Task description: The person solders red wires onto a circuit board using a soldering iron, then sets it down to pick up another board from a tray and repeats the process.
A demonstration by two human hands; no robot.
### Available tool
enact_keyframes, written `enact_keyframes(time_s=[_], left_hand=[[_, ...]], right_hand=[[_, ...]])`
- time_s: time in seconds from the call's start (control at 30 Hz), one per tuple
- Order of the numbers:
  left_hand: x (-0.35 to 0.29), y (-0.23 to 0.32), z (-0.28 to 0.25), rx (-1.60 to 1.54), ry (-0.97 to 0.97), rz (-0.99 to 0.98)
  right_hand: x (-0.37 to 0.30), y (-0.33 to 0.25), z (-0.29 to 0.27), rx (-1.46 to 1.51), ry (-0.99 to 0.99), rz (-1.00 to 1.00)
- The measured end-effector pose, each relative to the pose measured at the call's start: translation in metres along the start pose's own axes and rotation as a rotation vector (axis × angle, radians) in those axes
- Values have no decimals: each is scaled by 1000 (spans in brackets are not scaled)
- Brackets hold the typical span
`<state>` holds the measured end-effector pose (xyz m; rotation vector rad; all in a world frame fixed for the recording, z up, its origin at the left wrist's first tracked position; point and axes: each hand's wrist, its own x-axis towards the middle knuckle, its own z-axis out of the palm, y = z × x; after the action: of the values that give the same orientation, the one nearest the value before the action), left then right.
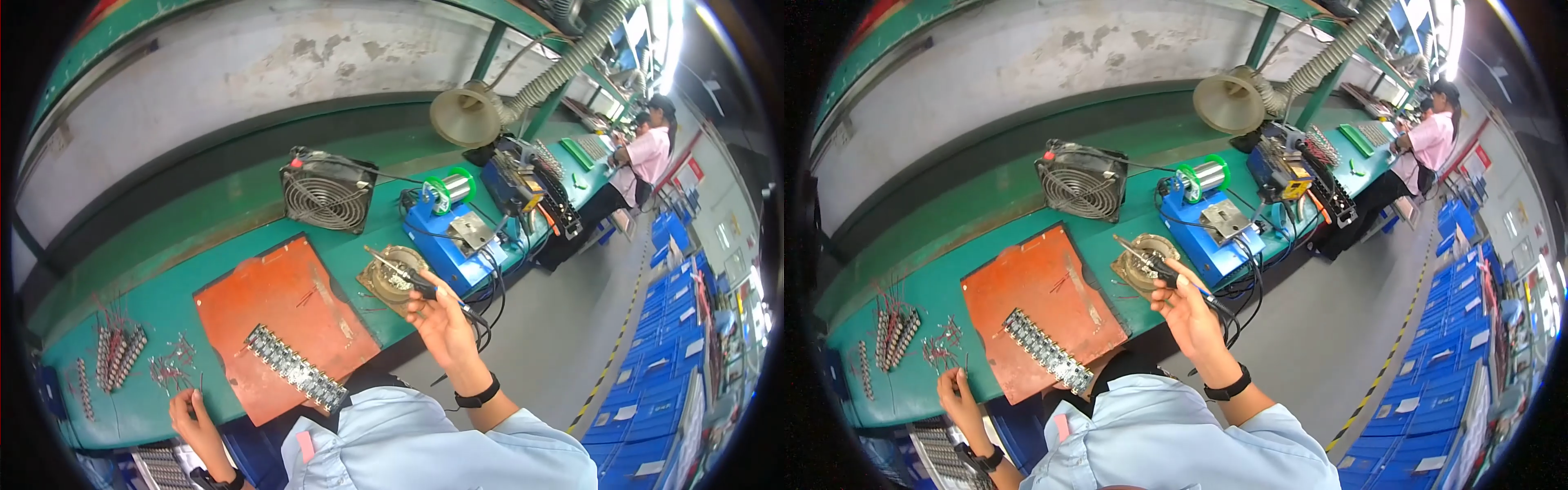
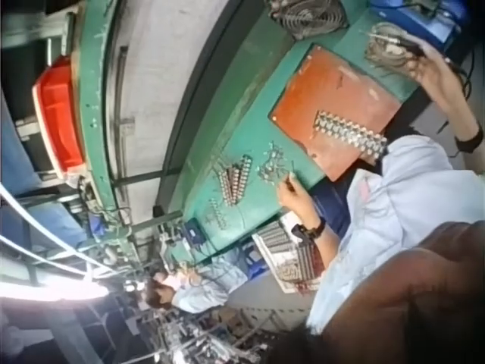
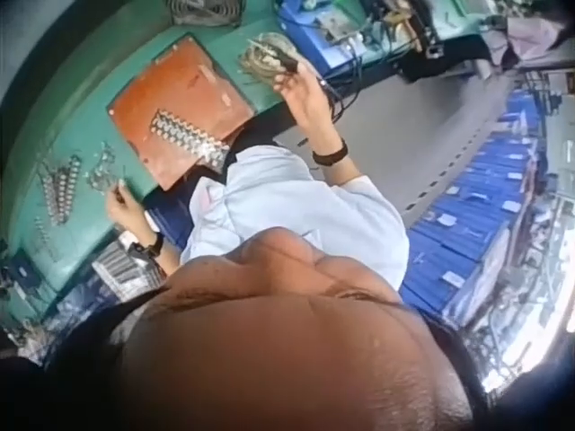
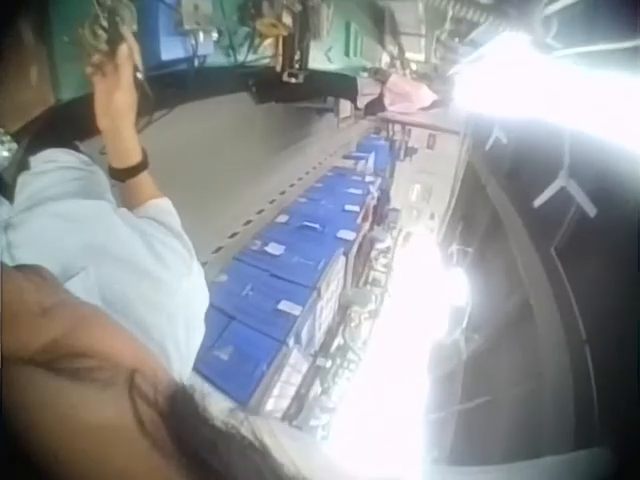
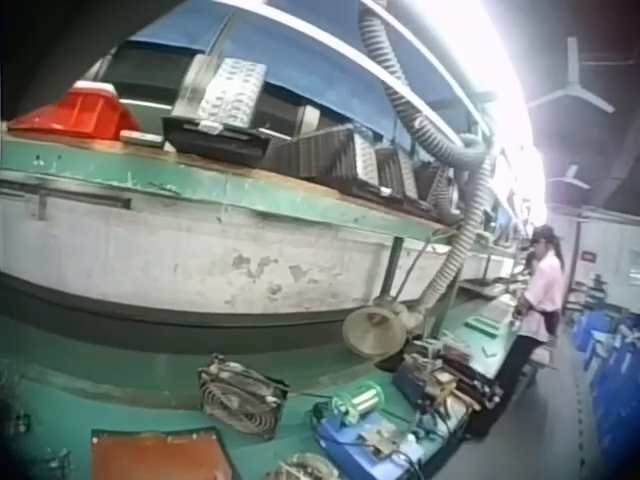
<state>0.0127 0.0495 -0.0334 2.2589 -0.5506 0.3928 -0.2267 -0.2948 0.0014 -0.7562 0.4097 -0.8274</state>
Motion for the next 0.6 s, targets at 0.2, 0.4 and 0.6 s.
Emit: enact_keyframes(time_s=[0.2,0.4,0.6], left_hand=[[-24,137,-18,-759,-365,-64],[-40,230,71,-1181,-1087,-172],[-42,255,97,-1534,-1107,-371]], right_hand=[[-21,4,25,-94,-149,-161],[-39,17,38,-366,-251,-325],[-45,6,31,-410,-254,-396]])
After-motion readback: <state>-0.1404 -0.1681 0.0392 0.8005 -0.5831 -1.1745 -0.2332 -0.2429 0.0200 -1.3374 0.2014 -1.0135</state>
